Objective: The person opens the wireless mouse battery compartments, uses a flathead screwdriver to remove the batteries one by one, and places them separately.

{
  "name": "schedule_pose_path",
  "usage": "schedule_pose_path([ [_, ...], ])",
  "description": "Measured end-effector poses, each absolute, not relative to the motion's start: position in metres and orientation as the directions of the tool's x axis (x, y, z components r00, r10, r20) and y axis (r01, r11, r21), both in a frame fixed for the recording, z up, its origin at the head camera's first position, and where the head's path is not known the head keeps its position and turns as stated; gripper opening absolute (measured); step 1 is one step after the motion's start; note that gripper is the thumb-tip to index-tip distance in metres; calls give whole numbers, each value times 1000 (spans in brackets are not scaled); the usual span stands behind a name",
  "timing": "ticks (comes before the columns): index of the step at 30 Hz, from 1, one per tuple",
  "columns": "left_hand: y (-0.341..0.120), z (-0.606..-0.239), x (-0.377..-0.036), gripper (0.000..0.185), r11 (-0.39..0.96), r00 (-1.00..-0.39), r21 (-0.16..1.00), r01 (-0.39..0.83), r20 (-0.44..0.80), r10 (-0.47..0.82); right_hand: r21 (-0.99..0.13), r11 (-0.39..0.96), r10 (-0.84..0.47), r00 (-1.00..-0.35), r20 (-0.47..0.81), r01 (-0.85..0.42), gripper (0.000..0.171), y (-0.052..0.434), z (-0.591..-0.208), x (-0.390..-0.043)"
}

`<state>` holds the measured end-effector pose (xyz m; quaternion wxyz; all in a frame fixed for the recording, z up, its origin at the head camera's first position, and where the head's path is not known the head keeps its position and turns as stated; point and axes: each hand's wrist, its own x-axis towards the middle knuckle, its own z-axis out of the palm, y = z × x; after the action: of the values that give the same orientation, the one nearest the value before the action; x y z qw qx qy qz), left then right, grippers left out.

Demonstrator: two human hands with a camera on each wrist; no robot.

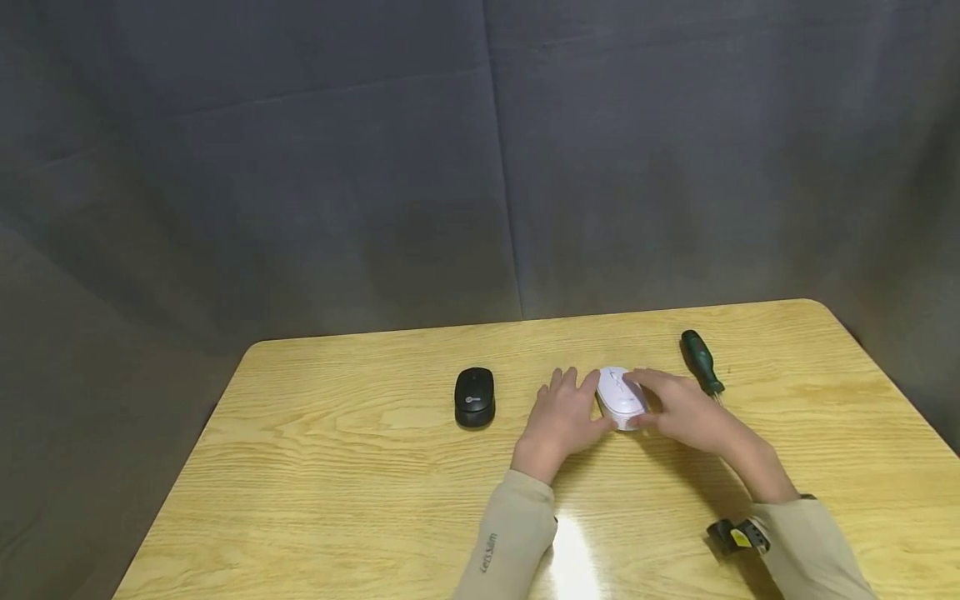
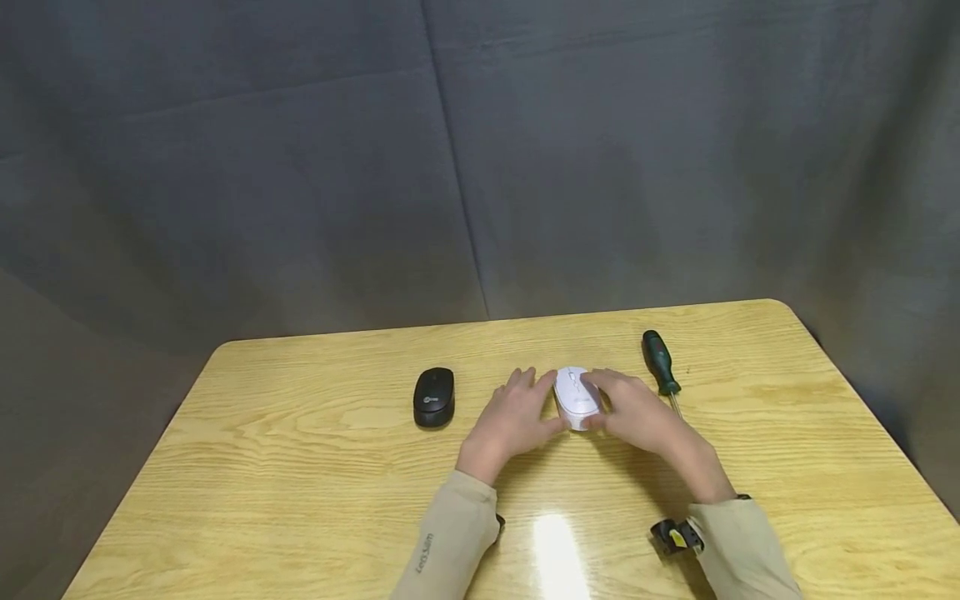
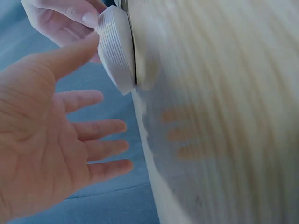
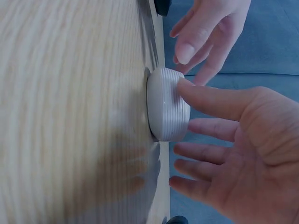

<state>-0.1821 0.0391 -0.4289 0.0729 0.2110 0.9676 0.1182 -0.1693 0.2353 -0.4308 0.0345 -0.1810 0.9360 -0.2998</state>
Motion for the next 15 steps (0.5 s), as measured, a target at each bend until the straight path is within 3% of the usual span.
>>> schedule_pose_path([
  [10,43,-434,-184,56,838,-884,357,412,-65,462,-633,700,-406,-913,27,-330,81,235,-439,-173],
  [15,45,-435,-186,51,837,-872,297,460,-24,488,-644,698,-402,-916,10,-314,86,235,-441,-173],
])
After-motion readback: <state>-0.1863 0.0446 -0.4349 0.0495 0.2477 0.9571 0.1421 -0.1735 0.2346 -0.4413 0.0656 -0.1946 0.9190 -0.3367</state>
